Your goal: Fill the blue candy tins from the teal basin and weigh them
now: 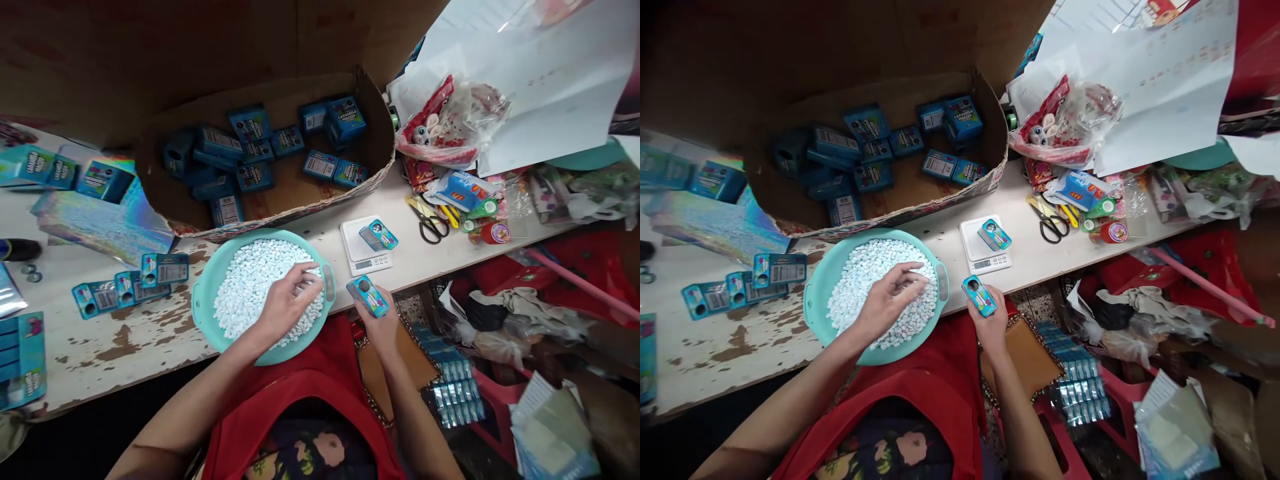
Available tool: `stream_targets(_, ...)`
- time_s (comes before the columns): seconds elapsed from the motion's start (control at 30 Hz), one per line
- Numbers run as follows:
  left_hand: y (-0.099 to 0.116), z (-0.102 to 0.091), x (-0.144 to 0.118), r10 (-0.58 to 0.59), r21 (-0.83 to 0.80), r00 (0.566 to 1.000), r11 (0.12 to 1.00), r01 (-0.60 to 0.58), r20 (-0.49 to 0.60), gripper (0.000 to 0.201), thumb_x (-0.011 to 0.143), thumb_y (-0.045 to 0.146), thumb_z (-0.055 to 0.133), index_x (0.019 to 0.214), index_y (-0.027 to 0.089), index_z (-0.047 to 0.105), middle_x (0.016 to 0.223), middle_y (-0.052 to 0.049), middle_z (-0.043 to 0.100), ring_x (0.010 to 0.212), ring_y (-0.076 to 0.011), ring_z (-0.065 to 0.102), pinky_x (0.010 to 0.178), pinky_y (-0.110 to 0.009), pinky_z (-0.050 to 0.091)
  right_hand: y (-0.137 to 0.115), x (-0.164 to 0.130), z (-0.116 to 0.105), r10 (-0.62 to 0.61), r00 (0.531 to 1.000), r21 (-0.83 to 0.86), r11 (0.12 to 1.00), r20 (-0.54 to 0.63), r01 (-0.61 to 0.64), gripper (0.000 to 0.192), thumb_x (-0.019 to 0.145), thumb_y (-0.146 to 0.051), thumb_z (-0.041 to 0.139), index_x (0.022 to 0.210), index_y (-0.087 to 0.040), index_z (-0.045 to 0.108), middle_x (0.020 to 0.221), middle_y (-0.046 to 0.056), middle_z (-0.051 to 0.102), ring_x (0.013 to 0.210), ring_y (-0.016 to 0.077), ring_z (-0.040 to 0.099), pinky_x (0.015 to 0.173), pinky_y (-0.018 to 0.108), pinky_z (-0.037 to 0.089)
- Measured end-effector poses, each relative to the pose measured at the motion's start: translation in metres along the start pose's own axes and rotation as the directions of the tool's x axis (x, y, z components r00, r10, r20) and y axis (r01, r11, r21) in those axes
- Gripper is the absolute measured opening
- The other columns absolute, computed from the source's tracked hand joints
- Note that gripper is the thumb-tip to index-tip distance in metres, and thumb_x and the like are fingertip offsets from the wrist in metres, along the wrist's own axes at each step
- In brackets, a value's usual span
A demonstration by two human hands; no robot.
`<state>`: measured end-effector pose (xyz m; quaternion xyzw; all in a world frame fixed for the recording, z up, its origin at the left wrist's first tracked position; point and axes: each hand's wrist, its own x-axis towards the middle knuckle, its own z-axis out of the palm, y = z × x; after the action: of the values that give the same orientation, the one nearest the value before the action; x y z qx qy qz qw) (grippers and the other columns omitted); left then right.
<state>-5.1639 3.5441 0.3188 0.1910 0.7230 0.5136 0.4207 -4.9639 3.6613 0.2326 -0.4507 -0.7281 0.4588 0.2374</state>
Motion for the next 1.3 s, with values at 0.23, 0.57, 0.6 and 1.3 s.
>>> stream_targets(0.23, -0.032, -0.037, 0.007, -0.094, 0.066, 0.975, 0.992, 0.109, -0.203, 0.04, 0.081, 0.049, 0.064, 0.107, 0.019, 0.066, 0.092, -0.008, 0.071, 0.08, -0.0213, 0.068, 0.066, -0.03, 0.054, 0.041, 0.007, 0.06, -0.024, 1.0, 0.009, 1.0, 0.003, 0.024, 0.037, 0.077, -0.031, 0.066, 0.11, -0.016, 0.059, 0.105, 0.009, 0.066, 0.096, 0.0198, 0.065, 0.087, 0.037, 0.054)
stream_targets(0.57, -0.056, -0.059, 0.003, -0.2, -0.032, 0.919, 0.979, 0.201, -0.339, 0.035, 0.08, 0.046, 0.064, 0.102, 0.019, 0.064, 0.09, -0.005, 0.071, 0.076, -0.0187, 0.067, 0.065, -0.028, 0.052, 0.035, 0.072, -0.007, -0.063, 0.964, -0.144, 0.989, -0.259, 0.026, 0.073, 0.068, -0.031, 0.074, 0.133, -0.017, 0.041, 0.13, 0.016, 0.046, 0.115, 0.0239, 0.051, 0.09, 0.04, 0.049)
stream_targets(0.6, -0.054, -0.057, 0.005, -0.193, -0.048, 0.923, 0.981, 0.187, -0.334, 0.034, 0.08, 0.046, 0.064, 0.102, 0.019, 0.064, 0.09, -0.005, 0.071, 0.076, -0.0184, 0.067, 0.065, -0.028, 0.052, 0.032, 0.091, -0.003, -0.05, 0.965, -0.115, 0.993, -0.256, 0.021, 0.078, 0.065, -0.034, 0.077, 0.132, -0.017, 0.041, 0.13, 0.015, 0.048, 0.116, 0.0241, 0.051, 0.093, 0.04, 0.048)
stream_targets(1.3, -0.007, -0.022, 0.034, -0.445, -0.958, 0.895, 0.261, 0.116, -0.013, 0.024, 0.091, 0.03, 0.054, 0.086, 0.012, 0.069, 0.084, -0.008, 0.07, 0.073, -0.0124, 0.064, 0.07, -0.023, 0.052, -0.11, 0.065, 0.036, -0.592, 0.758, -0.165, 0.748, 0.273, 0.643, 0.038, 0.075, -0.012, 0.066, 0.11, -0.026, 0.066, 0.101, 0.003, 0.07, 0.094, 0.0217, 0.064, 0.086, 0.04, 0.048)
